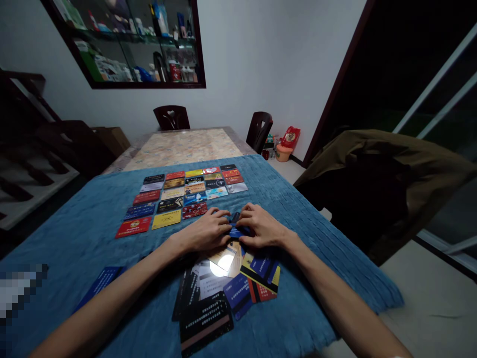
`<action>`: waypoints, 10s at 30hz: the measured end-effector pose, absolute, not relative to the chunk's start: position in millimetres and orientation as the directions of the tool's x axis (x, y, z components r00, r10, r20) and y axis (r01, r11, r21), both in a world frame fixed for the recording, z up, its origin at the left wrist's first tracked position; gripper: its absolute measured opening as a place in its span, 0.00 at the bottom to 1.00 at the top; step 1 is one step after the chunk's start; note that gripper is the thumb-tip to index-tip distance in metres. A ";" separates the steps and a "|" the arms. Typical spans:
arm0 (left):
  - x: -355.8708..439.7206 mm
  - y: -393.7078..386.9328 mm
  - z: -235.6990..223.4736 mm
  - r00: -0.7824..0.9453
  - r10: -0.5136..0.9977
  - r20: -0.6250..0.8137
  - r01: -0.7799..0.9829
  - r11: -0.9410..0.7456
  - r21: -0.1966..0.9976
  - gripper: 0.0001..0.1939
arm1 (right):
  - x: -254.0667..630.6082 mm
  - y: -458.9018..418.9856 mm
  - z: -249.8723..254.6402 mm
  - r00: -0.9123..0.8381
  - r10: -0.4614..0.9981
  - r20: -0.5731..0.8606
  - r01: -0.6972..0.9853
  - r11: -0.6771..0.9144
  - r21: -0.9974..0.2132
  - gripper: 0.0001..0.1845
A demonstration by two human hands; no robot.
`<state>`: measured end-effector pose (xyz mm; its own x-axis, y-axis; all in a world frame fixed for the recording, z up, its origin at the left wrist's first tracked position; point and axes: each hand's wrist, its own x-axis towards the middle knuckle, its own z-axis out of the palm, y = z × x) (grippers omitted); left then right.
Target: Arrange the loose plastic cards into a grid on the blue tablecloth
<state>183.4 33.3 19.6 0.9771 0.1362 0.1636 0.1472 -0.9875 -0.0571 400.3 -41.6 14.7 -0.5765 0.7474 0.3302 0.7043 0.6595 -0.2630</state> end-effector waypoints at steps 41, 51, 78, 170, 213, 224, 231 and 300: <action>176.0 60.7 11.2 0.840 0.292 0.457 0.214 -0.953 0.216 0.17 | 408.1 -26.6 -9.7 -0.186 0.801 0.569 0.771 0.477 -0.421 0.05; 178.2 56.9 15.6 0.809 0.315 0.496 0.197 -0.941 0.277 0.15 | 401.9 -27.6 -4.7 -0.085 0.717 0.692 0.700 0.537 -0.471 0.05; 180.6 55.7 12.8 0.689 0.536 0.488 0.351 -0.836 0.423 0.10 | 389.6 -15.5 -14.3 -0.207 0.735 0.646 0.859 0.453 -0.240 0.11; 7.5 91.1 58.9 0.547 0.827 0.129 0.831 -0.555 0.035 0.25 | 225.0 78.3 42.7 -0.440 0.884 0.160 0.884 0.457 -0.093 0.27; -53.4 146.8 18.2 0.403 0.915 0.018 0.889 -0.396 0.231 0.22 | 150.6 127.2 44.5 -0.475 0.879 -0.044 0.879 0.470 -0.081 0.25; -48.6 144.1 23.7 0.402 0.914 0.059 0.891 -0.405 0.207 0.18 | 151.0 126.5 45.6 -0.514 0.857 -0.016 0.857 0.514 -0.027 0.21; -47.0 142.9 25.0 0.423 0.904 0.062 0.887 -0.427 0.174 0.17 | 147.4 132.8 39.4 -0.541 0.841 -0.005 0.841 0.541 -0.009 0.21; -6.2 15.7 39.4 0.832 0.530 0.162 0.488 -0.840 0.238 0.08 | 235.2 -21.8 30.0 -0.763 0.622 0.179 0.624 0.780 -0.051 0.27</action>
